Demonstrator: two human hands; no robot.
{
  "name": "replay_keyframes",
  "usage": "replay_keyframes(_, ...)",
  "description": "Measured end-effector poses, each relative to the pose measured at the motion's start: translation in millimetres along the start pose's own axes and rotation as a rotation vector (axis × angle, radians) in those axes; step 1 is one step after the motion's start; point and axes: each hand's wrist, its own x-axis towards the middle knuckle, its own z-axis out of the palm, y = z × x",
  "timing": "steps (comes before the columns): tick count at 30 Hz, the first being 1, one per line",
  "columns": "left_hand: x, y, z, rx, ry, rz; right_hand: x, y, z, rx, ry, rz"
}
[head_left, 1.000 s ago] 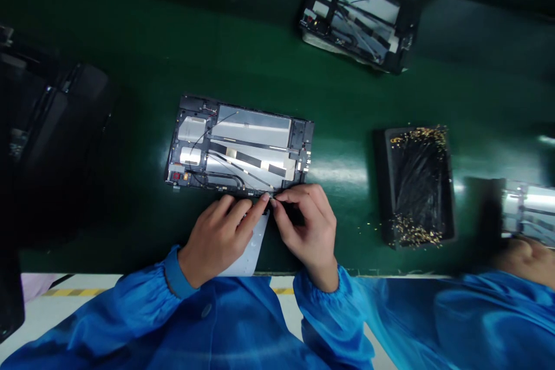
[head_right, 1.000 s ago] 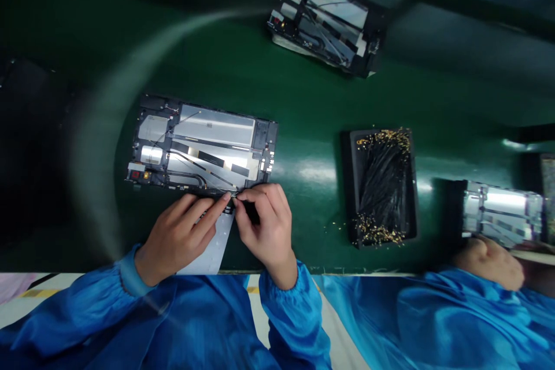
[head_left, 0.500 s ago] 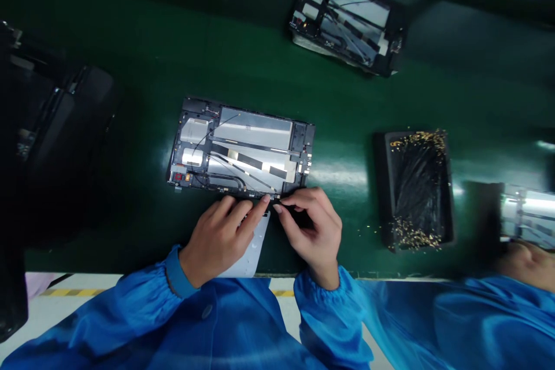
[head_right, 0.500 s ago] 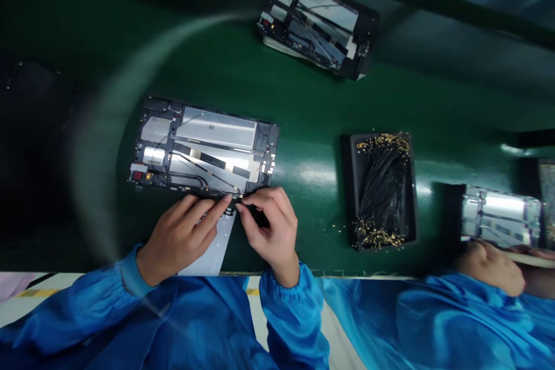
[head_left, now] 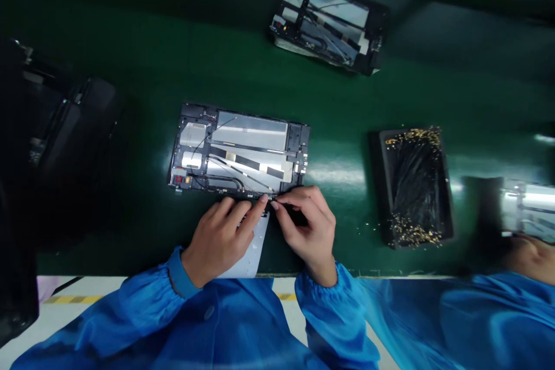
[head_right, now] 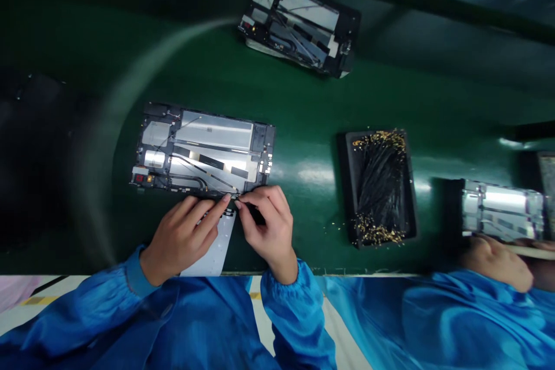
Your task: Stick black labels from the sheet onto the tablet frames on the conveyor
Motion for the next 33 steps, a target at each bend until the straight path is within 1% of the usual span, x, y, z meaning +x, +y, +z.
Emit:
replay_keyframes(3,0.3,0.6,-0.9,-0.006,0.019,-0.01,-4.2,2.7,-1.4,-0.054,0.023,-0.125)
replay_keyframes(5,0.0,1.0,-1.2,-0.005,0.018,-0.009,-5.2,3.5,-1.3,-0.084,0.039,-0.176)
replay_keyframes(9,1.4,2.9,-0.7,0.027,0.024,-0.003,-2.8,-0.3,2.7,-0.108,0.074,-0.209)
replay_keyframes(12,3.3,5.0,-0.4,0.063,0.033,-0.02,-2.3,-4.5,4.2,-0.071,0.077,-0.195)
replay_keyframes(14,0.7,5.6,-1.8,0.07,0.025,-0.036,-3.3,-3.7,1.1,0.0,0.088,-0.099)
replay_keyframes(15,-2.9,5.5,-2.9,0.07,0.024,-0.041,-3.2,-1.4,-1.9,0.041,0.118,0.004)
replay_keyframes(16,-8.1,5.3,-4.3,0.069,0.027,-0.041,-2.0,2.1,-5.9,0.088,0.159,0.146)
replay_keyframes(18,-22.9,5.0,-6.8,0.074,0.027,-0.028,5.8,11.5,-15.3,0.219,0.229,0.497)
replay_keyframes(19,-31.3,5.0,-7.4,0.086,0.013,-0.027,12.7,16.5,-20.0,0.296,0.235,0.661)
replay_keyframes(20,-39.4,5.1,-7.4,0.107,-0.008,-0.038,21.3,21.0,-24.1,0.367,0.207,0.793)
replay_keyframes(21,-46.4,5.2,-6.7,0.138,-0.014,-0.064,31.3,24.4,-27.4,0.414,0.152,0.886)
replay_keyframes(22,-51.8,5.2,-5.5,0.176,-0.007,-0.103,41.8,26.4,-29.8,0.422,0.084,0.936)
replay_keyframes(23,-55.3,4.8,-3.9,0.211,0.009,-0.132,52.2,27.0,-31.1,0.39,0.012,0.95)
replay_keyframes(25,-56.9,3.4,-0.1,0.256,0.015,-0.186,70.4,24.1,-30.8,0.264,-0.12,0.914)
replay_keyframes(26,-55.8,2.5,1.6,0.259,0.004,-0.207,77.5,21.1,-29.1,0.205,-0.162,0.884)
replay_keyframes(28,-52.8,0.6,4.5,0.234,-0.025,-0.249,87.8,14.1,-23.6,0.149,-0.176,0.858)
replay_keyframes(30,-51.5,-0.7,6.7,0.182,-0.031,-0.279,93.7,7.6,-16.9,0.171,-0.139,0.894)
replay_keyframes(33,-55.1,-1.1,10.2,0.12,-0.032,-0.312,97.4,0.5,-8.9,0.361,-0.129,0.961)
